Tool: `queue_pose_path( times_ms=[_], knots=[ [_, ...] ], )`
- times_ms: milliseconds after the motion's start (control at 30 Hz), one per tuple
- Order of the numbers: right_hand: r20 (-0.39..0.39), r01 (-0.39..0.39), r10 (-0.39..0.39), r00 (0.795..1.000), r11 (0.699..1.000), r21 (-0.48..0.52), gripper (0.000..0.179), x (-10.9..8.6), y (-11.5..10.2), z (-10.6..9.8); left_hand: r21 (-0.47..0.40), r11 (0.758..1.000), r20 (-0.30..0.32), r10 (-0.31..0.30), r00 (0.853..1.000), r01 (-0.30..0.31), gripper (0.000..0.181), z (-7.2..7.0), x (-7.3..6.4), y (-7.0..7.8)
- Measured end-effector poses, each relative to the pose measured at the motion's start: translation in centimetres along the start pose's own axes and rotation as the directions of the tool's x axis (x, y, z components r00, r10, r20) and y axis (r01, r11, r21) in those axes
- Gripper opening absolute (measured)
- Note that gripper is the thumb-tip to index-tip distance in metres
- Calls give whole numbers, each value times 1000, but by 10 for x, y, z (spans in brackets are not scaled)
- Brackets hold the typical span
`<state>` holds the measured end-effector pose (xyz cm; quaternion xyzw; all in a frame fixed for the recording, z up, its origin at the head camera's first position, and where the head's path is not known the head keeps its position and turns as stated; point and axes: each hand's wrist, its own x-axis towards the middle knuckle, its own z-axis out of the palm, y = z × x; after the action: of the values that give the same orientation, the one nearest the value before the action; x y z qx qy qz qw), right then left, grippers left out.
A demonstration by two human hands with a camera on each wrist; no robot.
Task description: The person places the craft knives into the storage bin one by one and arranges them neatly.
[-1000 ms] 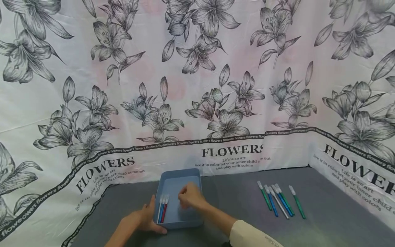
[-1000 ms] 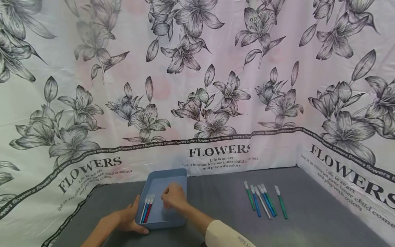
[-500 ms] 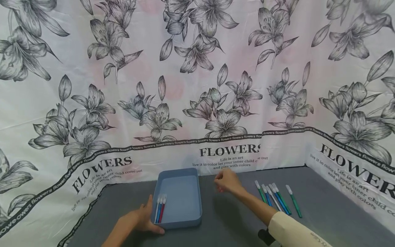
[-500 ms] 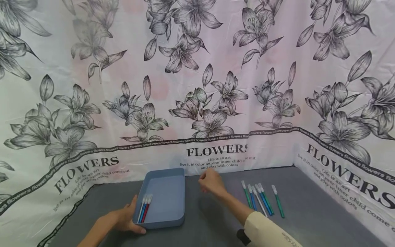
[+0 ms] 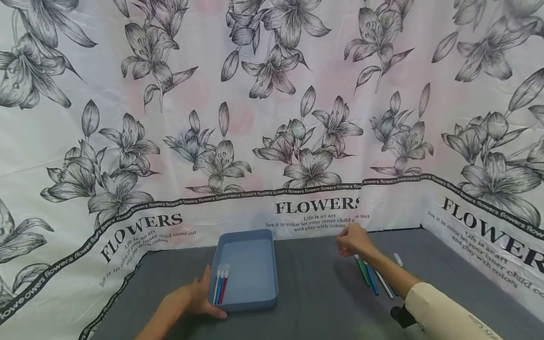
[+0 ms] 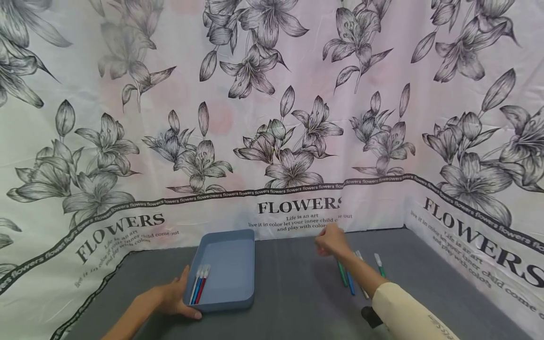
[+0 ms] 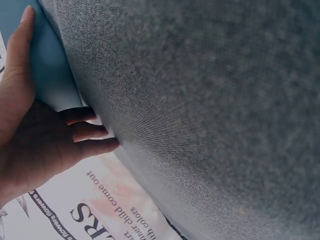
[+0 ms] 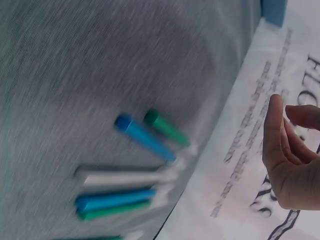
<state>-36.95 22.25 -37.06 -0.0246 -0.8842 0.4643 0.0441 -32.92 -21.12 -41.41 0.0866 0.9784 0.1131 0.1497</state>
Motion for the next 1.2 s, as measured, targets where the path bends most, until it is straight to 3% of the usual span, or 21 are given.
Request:
queue_pose_path(
  times_ms=[267,433,567,800,900,1100,1200],
  knots=[
    [6,-87,88,996,991,-101,12,1,31,-15,-1,1000,5,-17,1000,17,138,6,1,-4],
    [-17,-75,73,997,981,-180,29,-1,48,-19,-7,1000,21,-23,1000,23,138,3,-1,-1],
    [-11,-65,64,998,966,-251,31,-2,53,-19,0,1000,16,-27,1000,27,138,1,-2,0],
    [15,-84,104,994,874,-479,10,-6,51,-10,13,999,6,-35,999,35,137,3,-2,-1],
    [2,-66,80,997,836,-545,12,-8,47,-6,14,999,11,-44,999,44,137,3,-1,-1],
    [-19,14,-31,999,816,-578,17,-12,39,-2,20,998,11,-57,998,57,140,2,1,1],
    [-27,26,-51,998,814,-580,16,-14,40,-2,27,999,6,-38,999,38,139,3,1,2]
  ],
)
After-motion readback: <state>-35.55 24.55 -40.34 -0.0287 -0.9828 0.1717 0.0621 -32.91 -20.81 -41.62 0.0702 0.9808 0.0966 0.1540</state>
